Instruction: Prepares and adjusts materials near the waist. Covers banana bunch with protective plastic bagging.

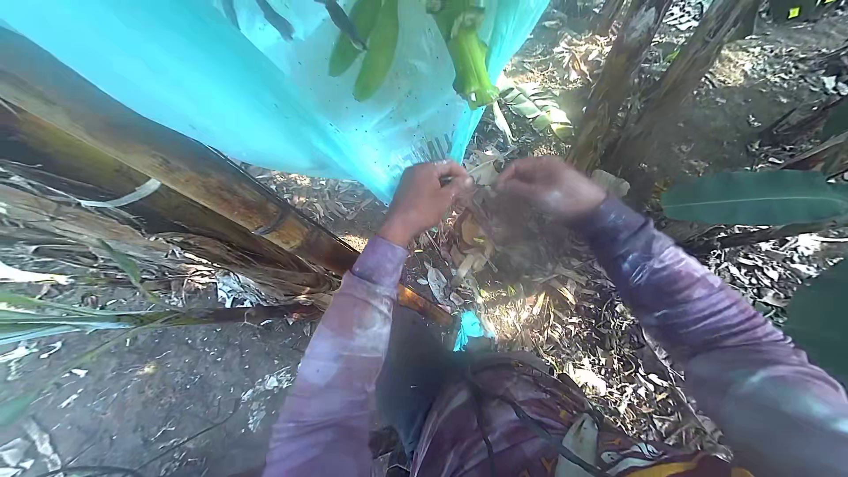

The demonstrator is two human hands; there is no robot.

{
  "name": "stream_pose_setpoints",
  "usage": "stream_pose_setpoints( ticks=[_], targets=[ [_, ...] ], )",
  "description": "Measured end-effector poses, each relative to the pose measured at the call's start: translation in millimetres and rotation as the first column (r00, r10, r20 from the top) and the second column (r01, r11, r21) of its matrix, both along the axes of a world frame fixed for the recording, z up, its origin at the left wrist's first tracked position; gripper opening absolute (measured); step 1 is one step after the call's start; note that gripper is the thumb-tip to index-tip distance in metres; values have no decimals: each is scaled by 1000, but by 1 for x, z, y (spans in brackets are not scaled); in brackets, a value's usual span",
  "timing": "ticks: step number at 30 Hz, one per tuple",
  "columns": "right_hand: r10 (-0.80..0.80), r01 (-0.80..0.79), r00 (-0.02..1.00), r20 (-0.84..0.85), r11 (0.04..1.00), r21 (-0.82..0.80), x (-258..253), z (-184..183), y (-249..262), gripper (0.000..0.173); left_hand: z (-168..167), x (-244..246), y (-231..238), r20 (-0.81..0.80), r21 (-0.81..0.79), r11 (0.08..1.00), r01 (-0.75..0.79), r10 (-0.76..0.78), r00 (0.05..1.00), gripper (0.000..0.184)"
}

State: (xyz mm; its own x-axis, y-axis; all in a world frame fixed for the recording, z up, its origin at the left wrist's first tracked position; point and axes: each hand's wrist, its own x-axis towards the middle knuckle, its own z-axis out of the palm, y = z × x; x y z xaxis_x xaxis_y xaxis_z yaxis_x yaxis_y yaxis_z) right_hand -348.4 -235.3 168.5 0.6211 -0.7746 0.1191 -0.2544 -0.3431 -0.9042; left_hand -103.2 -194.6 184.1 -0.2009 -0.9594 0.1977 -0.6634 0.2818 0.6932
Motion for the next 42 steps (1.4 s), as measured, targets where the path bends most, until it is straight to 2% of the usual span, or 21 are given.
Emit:
stream_pose_setpoints(
  ticks=[4,6,10,14,17,20,22,24,26,27,29,32,35,40,42],
  targets=[
    [-68,-17,966,-249,946,-324,-9,54,-39,18,13,7,-33,-53,18,997,-79,79,995,20],
    [-78,-46,951,-300,922,-383,-7,66,-58,18,15,7,-46,-53,24,995,-94,96,994,21],
    [-97,-57,947,-307,887,-458,3,81,-88,19,25,10,-67,-67,33,987,-159,160,985,23],
    [-239,63,936,-258,836,-545,15,101,-104,27,47,13,-78,-69,-42,977,-207,204,976,24],
    [-296,110,914,-277,838,-534,17,121,-87,29,57,14,-68,-100,-77,972,-223,215,971,21],
    [-245,56,923,-297,848,-527,5,123,-73,28,49,15,-46,-232,-141,957,-254,217,948,19],
    [-181,40,954,-241,867,-496,-2,119,-65,25,46,13,-27,-327,-209,942,-262,185,927,16],
    [-149,102,982,-112,933,-345,-3,114,-50,18,49,11,-7,-344,-293,930,-221,113,932,12],
    [-118,126,989,85,987,-102,3,112,-32,17,58,7,11,-266,-371,915,-159,59,962,12],
    [-88,90,980,179,996,-1,6,109,-26,16,60,5,17,-209,-420,899,-124,37,977,13],
    [-35,-4,944,329,993,116,14,103,-18,17,67,0,27,-60,-504,863,-35,6,998,16],
    [3,-40,930,367,995,93,24,99,-11,20,85,-12,30,156,-519,848,106,-28,987,18],
    [75,-81,942,326,997,5,30,91,-9,17,95,-20,12,252,-509,834,212,-92,963,19],
    [66,-81,916,397,997,21,29,84,-10,8,98,-32,-4,316,-523,840,145,33,948,23],
    [32,-41,902,431,999,11,32,79,-11,9,92,-34,-8,315,-578,807,123,82,945,24]
  ],
)
